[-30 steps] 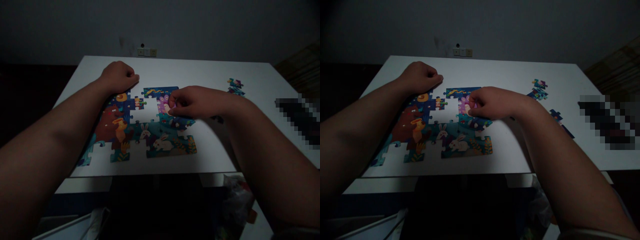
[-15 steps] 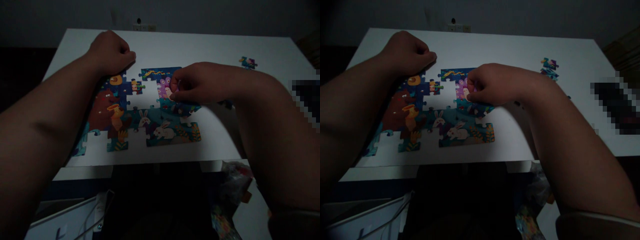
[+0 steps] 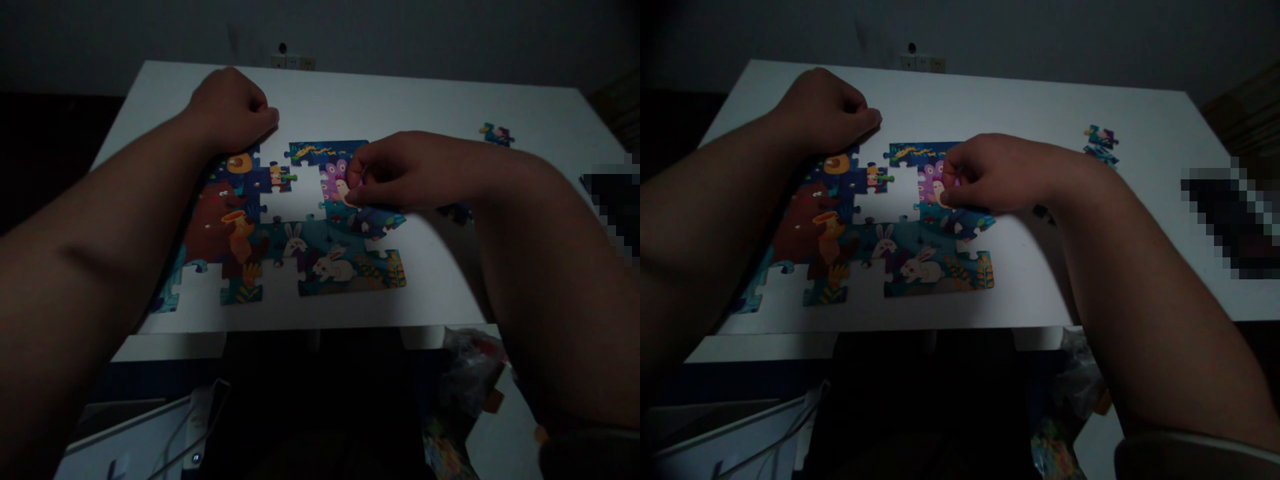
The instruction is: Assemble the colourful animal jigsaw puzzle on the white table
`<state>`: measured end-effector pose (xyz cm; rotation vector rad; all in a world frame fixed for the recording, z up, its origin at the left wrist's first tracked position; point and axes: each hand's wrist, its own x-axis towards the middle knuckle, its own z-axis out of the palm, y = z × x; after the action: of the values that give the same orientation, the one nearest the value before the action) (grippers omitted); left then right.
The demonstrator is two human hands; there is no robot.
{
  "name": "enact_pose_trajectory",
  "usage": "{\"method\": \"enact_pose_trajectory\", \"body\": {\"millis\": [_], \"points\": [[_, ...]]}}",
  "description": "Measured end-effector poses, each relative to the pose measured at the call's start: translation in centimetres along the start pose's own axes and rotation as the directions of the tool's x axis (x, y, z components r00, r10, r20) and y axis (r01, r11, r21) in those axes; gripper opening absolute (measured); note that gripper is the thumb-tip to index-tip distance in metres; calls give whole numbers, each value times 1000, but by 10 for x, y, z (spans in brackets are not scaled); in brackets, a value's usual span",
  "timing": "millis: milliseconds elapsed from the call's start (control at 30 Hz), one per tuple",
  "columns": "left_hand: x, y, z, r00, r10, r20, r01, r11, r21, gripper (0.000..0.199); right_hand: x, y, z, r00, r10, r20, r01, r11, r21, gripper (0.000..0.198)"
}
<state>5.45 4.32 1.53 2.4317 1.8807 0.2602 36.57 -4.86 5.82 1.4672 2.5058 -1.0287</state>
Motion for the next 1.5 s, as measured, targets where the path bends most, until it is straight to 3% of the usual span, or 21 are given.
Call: {"method": "enact_pose_trajectory", "body": {"millis": [533,833,1500], "points": [[-3,4,-2,1000,-26,10,26,1000,1,53,1,5,0,1000,2,16,-2,1000,31,43],[-4,3,-3,1000,-21,9,21,1000,1,62,-1,4,-1,1000,-6,23,5,999,39,42],[-1,-2,1,1000,14,2,-14,1000,-20,49,0,7,0,999,-44,29,43,999,24,39]]}}
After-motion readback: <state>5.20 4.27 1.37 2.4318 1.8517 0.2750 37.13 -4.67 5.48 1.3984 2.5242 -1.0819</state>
